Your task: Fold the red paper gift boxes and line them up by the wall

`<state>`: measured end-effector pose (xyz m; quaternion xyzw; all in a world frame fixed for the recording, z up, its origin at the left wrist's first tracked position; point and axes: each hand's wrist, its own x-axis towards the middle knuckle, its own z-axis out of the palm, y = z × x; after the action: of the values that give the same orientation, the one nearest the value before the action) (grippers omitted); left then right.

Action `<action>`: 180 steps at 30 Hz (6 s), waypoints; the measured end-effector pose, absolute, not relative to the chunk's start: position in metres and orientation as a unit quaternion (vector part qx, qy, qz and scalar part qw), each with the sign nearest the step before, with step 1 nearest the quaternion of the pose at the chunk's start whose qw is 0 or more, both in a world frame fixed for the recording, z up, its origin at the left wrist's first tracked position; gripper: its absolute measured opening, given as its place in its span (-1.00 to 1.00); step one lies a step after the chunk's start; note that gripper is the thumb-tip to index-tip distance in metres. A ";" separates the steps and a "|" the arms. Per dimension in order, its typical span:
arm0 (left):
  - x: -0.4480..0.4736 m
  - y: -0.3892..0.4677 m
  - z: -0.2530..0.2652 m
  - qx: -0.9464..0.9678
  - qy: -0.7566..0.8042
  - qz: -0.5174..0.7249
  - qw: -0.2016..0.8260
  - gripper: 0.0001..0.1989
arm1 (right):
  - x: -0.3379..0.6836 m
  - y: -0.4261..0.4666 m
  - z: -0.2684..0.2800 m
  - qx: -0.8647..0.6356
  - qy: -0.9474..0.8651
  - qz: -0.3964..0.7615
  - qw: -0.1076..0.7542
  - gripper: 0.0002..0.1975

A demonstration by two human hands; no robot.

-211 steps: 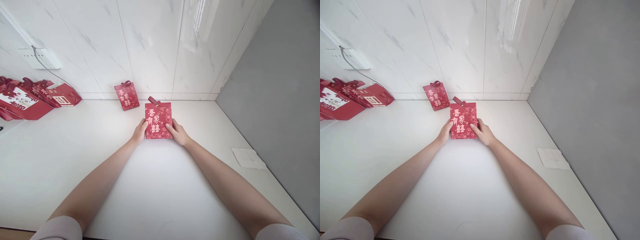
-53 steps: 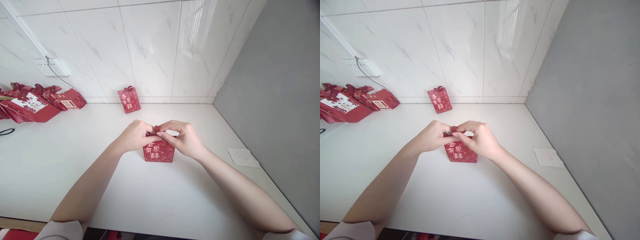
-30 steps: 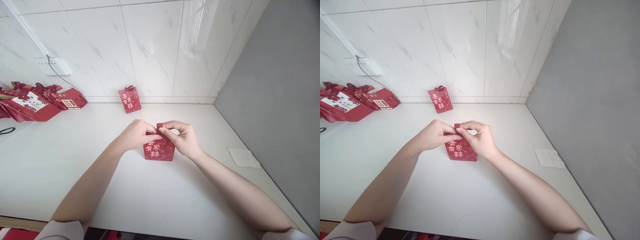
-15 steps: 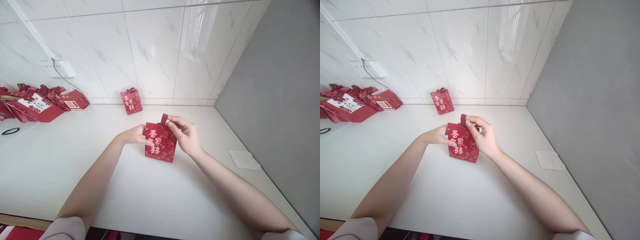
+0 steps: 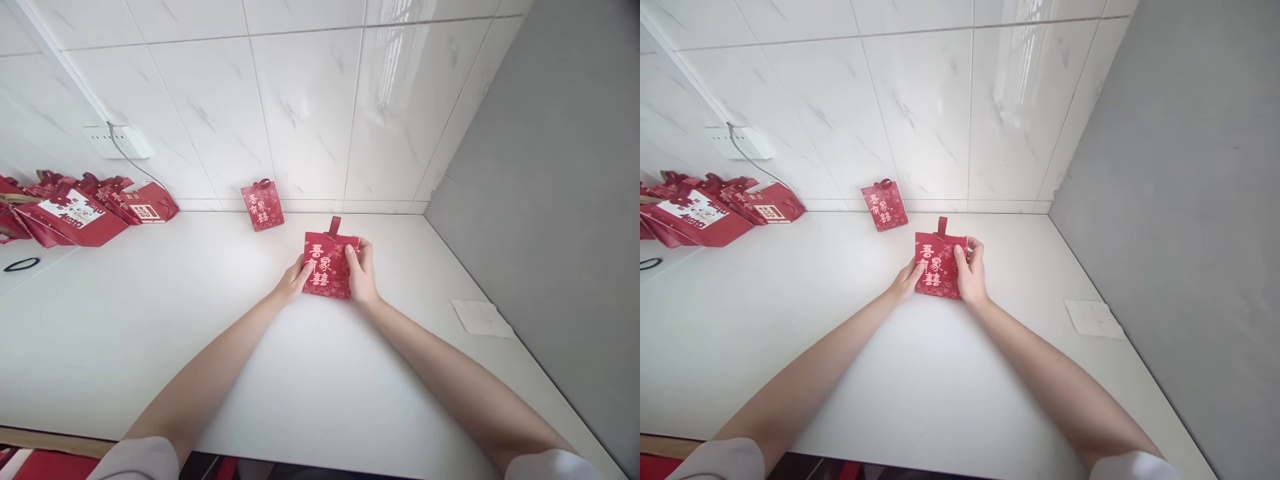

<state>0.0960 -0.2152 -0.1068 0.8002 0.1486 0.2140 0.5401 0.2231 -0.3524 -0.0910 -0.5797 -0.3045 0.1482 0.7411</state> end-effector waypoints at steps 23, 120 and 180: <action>0.117 -0.198 -0.120 0.586 0.136 0.201 0.773 -0.39 | 0.257 -0.361 -0.116 -0.620 -0.452 0.284 0.574 -0.43; 0.109 -0.193 -0.110 0.724 0.060 0.225 0.649 -0.38 | 0.236 -0.360 -0.122 -0.592 -0.657 -0.210 0.417 -0.74; 0.104 -0.226 -0.099 0.888 0.167 0.425 0.052 -0.01 | 0.250 -0.361 -0.116 -0.645 -0.483 -0.248 0.538 -0.63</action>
<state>0.1037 -0.2265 -0.0992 0.8880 0.1670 0.4253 0.0523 0.2497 -0.3610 -0.1159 -0.6446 -0.4835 -0.2477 0.5379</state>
